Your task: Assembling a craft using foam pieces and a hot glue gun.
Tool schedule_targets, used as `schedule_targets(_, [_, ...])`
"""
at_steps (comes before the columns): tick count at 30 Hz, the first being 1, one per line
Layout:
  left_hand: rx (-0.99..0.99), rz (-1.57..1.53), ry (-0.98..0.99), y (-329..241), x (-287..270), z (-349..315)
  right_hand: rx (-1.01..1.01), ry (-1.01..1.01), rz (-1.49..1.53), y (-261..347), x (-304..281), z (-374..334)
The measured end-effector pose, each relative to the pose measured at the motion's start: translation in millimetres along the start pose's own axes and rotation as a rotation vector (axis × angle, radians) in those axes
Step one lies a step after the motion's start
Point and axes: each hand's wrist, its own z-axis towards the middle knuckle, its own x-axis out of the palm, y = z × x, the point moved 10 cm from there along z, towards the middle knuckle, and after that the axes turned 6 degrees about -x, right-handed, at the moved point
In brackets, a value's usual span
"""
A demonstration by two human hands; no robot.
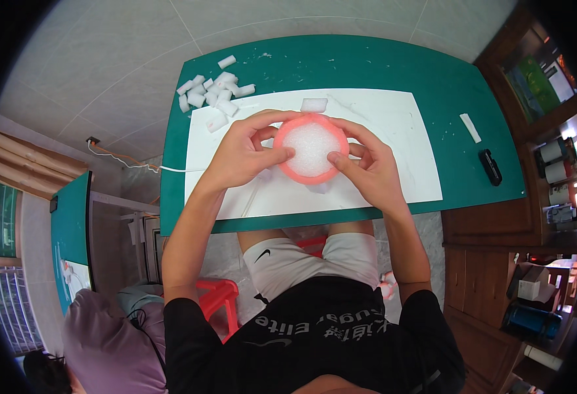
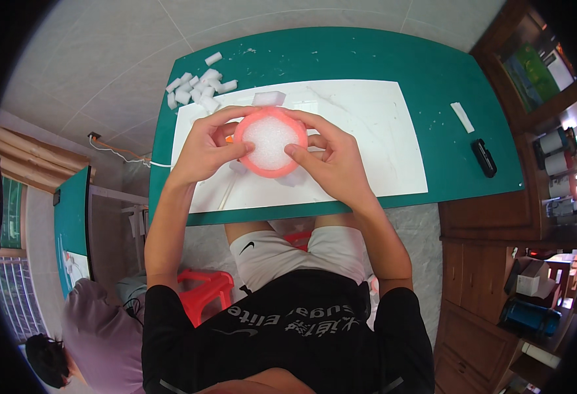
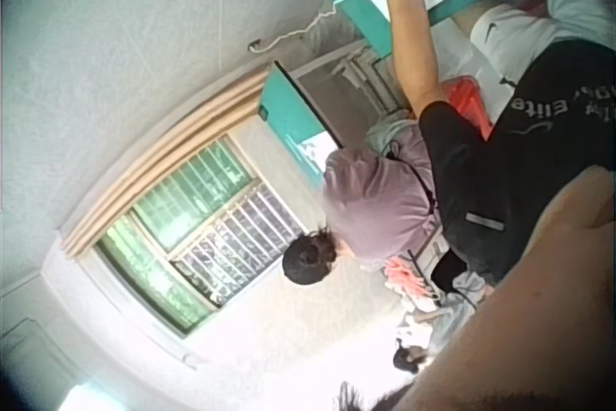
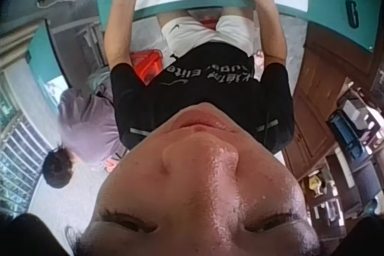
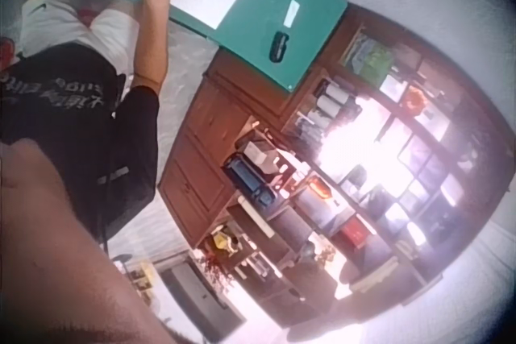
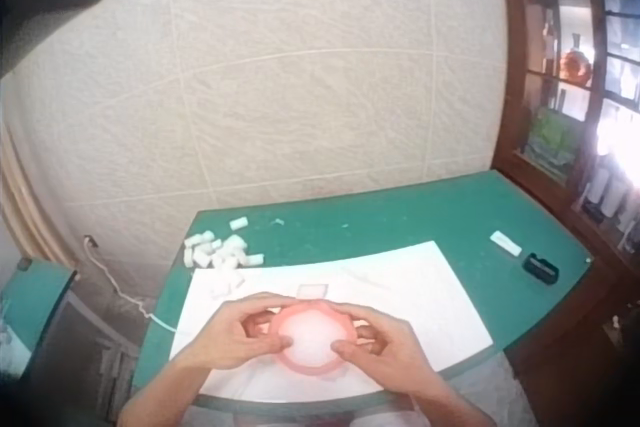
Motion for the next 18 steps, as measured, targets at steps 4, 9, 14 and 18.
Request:
schedule_targets(4, [-0.014,-0.044,0.014,0.9,1.1,0.9,0.009,0.006,0.005,-2.3,-1.4,-0.8])
schedule_targets(9, [-0.009,-0.031,0.02,1.1,4.6,2.2,-0.013,0.011,-0.001,-1.2,-2.3,-1.3])
schedule_targets(14, [-0.002,-0.022,0.021,4.1,6.8,3.1,0.054,0.103,-0.064,-1.5,0.5,-1.7])
schedule_targets(18, [-0.07,-0.068,0.007,1.8,12.9,3.2,0.035,0.05,-0.018,-3.7,-7.3,-1.2])
